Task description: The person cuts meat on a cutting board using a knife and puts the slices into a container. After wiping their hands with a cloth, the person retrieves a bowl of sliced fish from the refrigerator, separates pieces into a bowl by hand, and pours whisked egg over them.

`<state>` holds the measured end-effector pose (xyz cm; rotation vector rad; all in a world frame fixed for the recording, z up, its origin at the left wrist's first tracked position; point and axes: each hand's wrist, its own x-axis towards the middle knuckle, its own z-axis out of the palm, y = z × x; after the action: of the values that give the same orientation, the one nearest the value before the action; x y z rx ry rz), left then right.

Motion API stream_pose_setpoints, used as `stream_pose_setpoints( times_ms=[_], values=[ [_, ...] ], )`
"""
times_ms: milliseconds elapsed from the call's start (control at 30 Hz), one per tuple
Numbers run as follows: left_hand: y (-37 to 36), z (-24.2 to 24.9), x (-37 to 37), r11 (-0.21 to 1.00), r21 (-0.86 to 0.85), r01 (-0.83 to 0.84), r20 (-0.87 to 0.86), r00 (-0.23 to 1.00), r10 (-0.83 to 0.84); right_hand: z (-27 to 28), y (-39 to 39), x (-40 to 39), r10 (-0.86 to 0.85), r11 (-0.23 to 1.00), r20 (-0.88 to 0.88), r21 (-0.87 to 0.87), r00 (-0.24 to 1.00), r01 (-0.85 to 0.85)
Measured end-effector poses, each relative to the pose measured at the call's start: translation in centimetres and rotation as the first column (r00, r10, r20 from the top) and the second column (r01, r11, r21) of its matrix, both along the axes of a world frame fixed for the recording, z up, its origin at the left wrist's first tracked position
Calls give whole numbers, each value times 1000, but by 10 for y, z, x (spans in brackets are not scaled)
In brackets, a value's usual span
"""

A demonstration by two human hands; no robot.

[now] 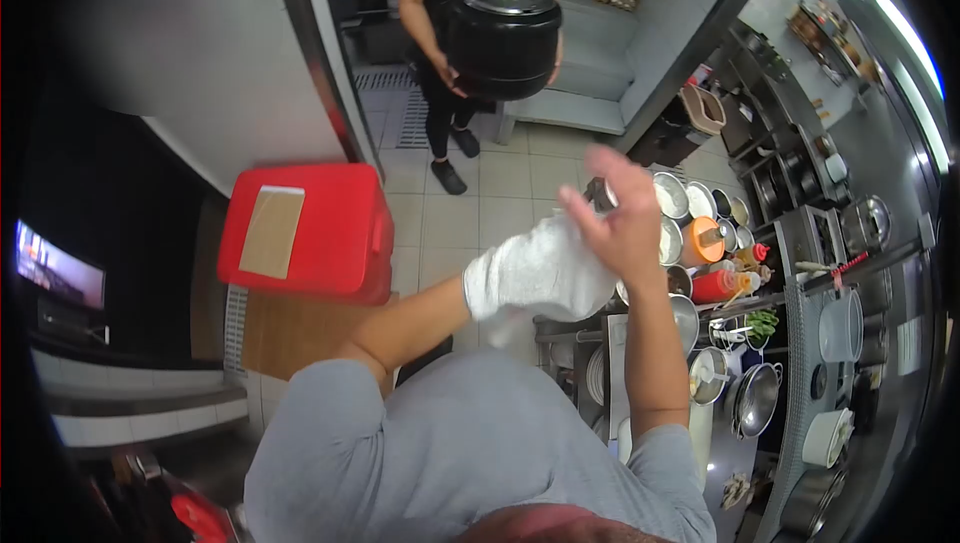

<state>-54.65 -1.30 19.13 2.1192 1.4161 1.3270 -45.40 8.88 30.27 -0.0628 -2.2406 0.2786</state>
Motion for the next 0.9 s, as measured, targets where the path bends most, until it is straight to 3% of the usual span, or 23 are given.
stream_pose_setpoints(
  times_ms=[33,67,100,133,167,233,300,333,400,467,500,567,667,767,800,833,867,900],
  values=[
    [-2,33,13,993,-114,-3,29,1000,6,20,2,-7,-24,999,-105,-31,994,21],
    [-7,57,30,971,-240,-5,70,997,22,47,-9,-10,103,939,-214,-301,971,-166],
    [-4,61,39,973,-228,-47,41,997,58,69,-15,-19,193,779,-362,-509,912,-367],
    [-3,57,48,982,-164,-99,0,995,100,65,-7,-32,319,501,-640,-513,700,-697],
    [-4,51,56,984,-115,-139,-16,990,138,68,-15,-32,405,130,-804,-421,436,-898],
    [-4,45,61,978,-62,-201,-31,980,199,55,-22,-29,491,-50,-828,-336,270,-940],
    [0,46,51,969,-48,-244,-17,970,243,24,-28,-24,537,-295,-826,-374,171,-879],
    [4,48,44,965,-41,-257,0,966,258,-3,-32,-19,533,-404,-825,-443,188,-800],
    [4,39,19,977,-118,-178,243,949,202,-26,-42,0,598,-438,-753,-594,274,-674],
    [-6,9,0,979,-204,-22,620,771,147,-35,-48,32,677,-321,-597,-766,430,-557],
    [-13,0,-3,973,-228,28,728,668,151,-39,-47,48,687,-207,-485,-844,542,-494],
    [-23,5,-10,968,-252,6,710,680,180,-80,-25,69,650,73,-262,-913,713,-402],
    [-32,50,8,961,-174,-213,388,882,266,-57,-23,101,305,706,-22,-666,952,-241],
    [-26,66,41,930,-46,-363,88,926,366,-38,-36,101,234,711,181,-702,955,-41],
    [-19,56,47,933,-75,-351,51,933,355,-56,-24,97,125,828,168,-560,978,-10],
    [-9,41,49,939,-125,-322,37,944,329,-58,-13,95,155,729,160,-685,975,-4],
    [-4,26,48,943,-174,-284,40,955,295,-63,-4,92,167,715,181,-699,969,8],
    [0,7,44,948,-265,-176,186,955,230,-66,0,92,181,698,205,-716,962,21]
  ],
)
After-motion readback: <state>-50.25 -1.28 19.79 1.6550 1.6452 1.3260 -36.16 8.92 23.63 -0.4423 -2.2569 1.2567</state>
